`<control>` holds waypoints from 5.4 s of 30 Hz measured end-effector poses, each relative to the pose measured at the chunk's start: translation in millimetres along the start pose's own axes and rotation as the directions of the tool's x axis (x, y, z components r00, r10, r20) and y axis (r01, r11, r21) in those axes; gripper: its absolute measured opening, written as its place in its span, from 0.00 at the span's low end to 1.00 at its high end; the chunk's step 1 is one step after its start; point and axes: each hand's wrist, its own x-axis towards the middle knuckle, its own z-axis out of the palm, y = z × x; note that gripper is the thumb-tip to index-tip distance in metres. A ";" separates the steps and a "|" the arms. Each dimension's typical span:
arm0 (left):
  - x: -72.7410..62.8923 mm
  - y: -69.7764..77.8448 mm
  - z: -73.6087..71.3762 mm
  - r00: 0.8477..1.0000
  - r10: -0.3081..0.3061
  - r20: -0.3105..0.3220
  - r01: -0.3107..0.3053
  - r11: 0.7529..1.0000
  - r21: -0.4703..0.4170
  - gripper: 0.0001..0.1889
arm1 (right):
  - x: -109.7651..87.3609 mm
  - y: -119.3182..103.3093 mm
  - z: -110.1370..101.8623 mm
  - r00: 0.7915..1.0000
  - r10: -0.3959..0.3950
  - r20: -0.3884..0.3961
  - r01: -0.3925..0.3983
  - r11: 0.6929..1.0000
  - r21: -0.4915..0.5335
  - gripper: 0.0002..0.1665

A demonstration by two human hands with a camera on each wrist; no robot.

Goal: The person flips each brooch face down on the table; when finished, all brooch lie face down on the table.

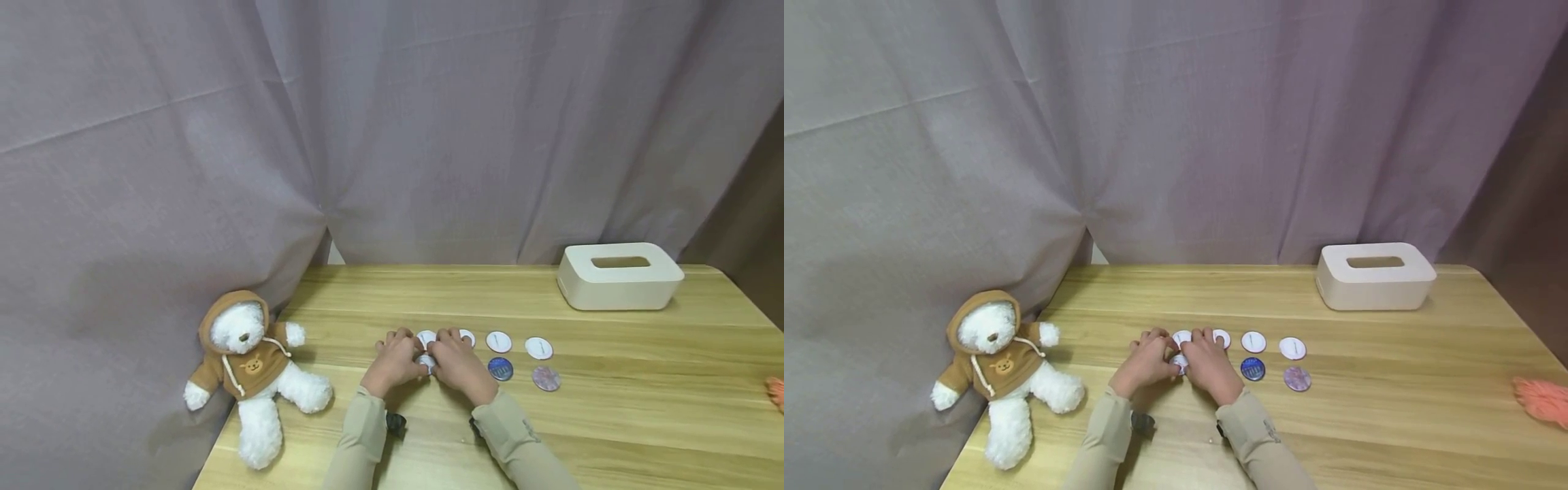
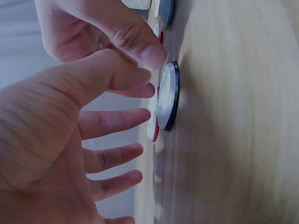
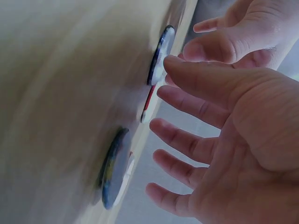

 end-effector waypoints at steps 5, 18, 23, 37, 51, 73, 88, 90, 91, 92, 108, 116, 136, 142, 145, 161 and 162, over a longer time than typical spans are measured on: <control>2.1 3.6 -2.4 0.999 0.032 -0.035 -0.032 0.999 0.004 0.21 | 1.2 -0.6 -8.7 1.000 0.013 0.015 -0.013 1.000 -0.006 0.11; 1.4 14.0 7.9 0.992 0.063 -0.109 -0.063 0.998 0.004 0.24 | -7.4 15.6 -29.5 0.996 0.078 0.050 -0.078 0.997 -0.004 0.13; 3.3 20.1 5.0 0.991 0.082 -0.103 -0.082 0.997 -0.002 0.24 | -13.3 23.2 -42.4 0.993 0.102 0.051 -0.102 0.995 -0.013 0.09; 11.6 39.5 10.8 0.987 0.143 -0.069 -0.140 0.989 0.043 0.22 | -28.0 42.1 -55.7 0.984 0.152 0.092 -0.153 0.988 -0.003 0.15; 13.1 50.9 21.3 0.988 0.147 -0.054 -0.146 0.989 0.022 0.22 | -32.3 44.1 -45.3 0.976 0.179 0.124 -0.179 0.984 -0.006 0.20; 11.6 52.9 31.4 0.975 0.200 -0.093 -0.190 0.975 0.114 0.11 | -38.2 43.6 -33.3 0.999 0.042 0.011 -0.042 0.999 -0.005 0.17; 9.4 49.7 29.9 0.967 0.219 -0.132 -0.213 0.975 0.059 0.05 | -40.9 58.1 -38.4 0.990 -0.140 -0.026 0.141 0.989 0.044 0.11; 8.8 49.5 28.1 0.965 0.227 -0.128 -0.222 0.974 0.051 0.05 | -40.8 59.6 -40.0 0.990 -0.141 -0.009 0.142 0.987 0.069 0.09; 8.5 49.4 27.1 0.965 0.232 -0.124 -0.228 0.972 0.045 0.05 | -40.7 60.1 -40.8 0.990 -0.140 0.000 0.139 0.987 0.085 0.09; 8.3 49.2 26.1 0.963 0.241 -0.122 -0.237 0.971 0.042 0.04 | -40.4 60.7 -41.7 0.990 -0.144 0.004 0.143 0.985 0.093 0.08; 17.7 51.2 18.6 0.948 0.293 -0.124 -0.283 0.955 0.089 0.03 | -34.3 64.4 -52.9 0.991 -0.135 -0.002 0.134 0.980 0.147 0.10; 15.7 51.6 23.1 0.962 0.249 -0.108 -0.241 0.967 0.079 0.04 | -35.5 61.6 -45.8 0.995 -0.101 0.004 0.100 0.983 0.157 0.11; 17.2 55.0 27.7 0.983 0.158 -0.094 -0.145 0.981 0.132 0.16 | -33.6 53.8 -34.3 0.993 -0.094 -0.071 0.097 0.995 0.037 0.20; 18.5 55.9 29.5 0.988 0.139 -0.072 -0.129 0.983 0.129 0.16 | -31.5 51.6 -36.6 0.998 -0.067 -0.015 0.067 0.998 0.005 0.18; 19.1 57.1 29.1 0.990 0.126 -0.065 -0.117 0.985 0.124 0.15 | -30.5 51.0 -37.5 0.998 -0.058 0.017 0.057 0.998 0.008 0.17; 18.4 57.4 34.1 0.992 0.121 -0.045 -0.113 0.981 0.155 0.13 | -32.1 54.6 -32.3 0.996 -0.040 0.076 0.037 0.999 0.033 0.15; 17.9 57.5 33.7 0.991 0.123 -0.052 -0.113 0.981 0.156 0.12 | -32.5 55.2 -32.1 0.997 -0.038 0.071 0.036 0.999 0.035 0.15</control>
